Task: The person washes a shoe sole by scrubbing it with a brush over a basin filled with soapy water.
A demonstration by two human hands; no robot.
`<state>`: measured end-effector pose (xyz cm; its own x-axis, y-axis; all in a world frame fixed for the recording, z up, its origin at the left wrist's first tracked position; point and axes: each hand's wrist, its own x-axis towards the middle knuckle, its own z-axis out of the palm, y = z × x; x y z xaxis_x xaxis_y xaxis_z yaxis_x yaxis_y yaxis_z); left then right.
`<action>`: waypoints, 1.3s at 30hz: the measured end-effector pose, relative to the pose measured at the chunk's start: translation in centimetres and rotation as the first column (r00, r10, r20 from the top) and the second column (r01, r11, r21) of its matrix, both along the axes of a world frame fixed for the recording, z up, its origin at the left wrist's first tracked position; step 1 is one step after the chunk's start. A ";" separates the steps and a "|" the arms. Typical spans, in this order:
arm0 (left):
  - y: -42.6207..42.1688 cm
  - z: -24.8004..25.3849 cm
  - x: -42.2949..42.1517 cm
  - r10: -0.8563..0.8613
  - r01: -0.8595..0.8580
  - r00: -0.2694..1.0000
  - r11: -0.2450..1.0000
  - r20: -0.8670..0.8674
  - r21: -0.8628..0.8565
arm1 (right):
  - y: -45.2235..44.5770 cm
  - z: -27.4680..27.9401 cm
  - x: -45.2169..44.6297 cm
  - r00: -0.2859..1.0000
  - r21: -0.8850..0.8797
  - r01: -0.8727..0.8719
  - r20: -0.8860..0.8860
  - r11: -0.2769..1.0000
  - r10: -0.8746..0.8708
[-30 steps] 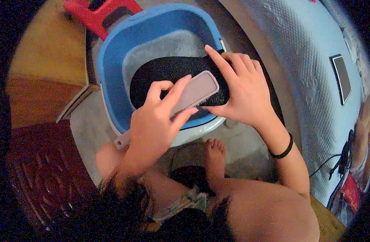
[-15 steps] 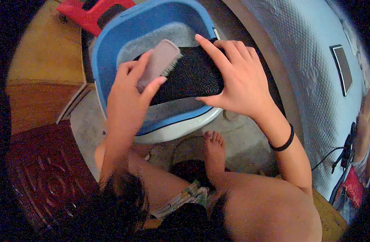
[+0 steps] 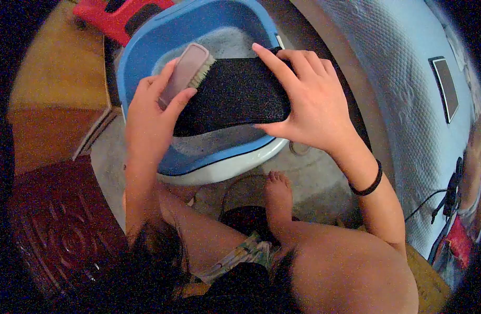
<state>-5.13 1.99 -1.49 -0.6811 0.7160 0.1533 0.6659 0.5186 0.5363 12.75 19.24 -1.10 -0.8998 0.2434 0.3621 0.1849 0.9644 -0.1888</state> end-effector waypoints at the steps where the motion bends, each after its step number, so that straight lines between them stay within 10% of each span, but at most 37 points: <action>1: 0.0 -0.2 0.2 -0.018 0.018 1.000 0.999 0.002 0.032 | 0.0 0.0 0.0 1.000 -0.001 -0.003 -0.001 1.000 0.003; 9: 0.3 0.9 4.7 -0.265 0.265 0.964 0.964 0.014 -0.004 | 0.1 -0.2 0.0 1.000 0.014 -0.004 -0.021 1.000 0.004; 20: -0.2 0.2 0.0 0.003 -0.003 0.999 1.000 -0.049 -0.002 | 0.1 -0.3 0.0 0.999 0.008 -0.007 -0.037 1.000 0.008; 39: -0.7 1.7 1.4 -0.190 0.187 0.974 0.982 0.122 0.033 | -1.2 0.7 0.6 1.000 -0.067 -0.022 0.006 0.997 0.022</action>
<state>-3.78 1.27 0.21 -0.5489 0.8308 0.0922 0.6780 0.3780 0.6304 13.39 18.06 -0.43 -0.9075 0.2472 0.3396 0.1653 0.9535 -0.2522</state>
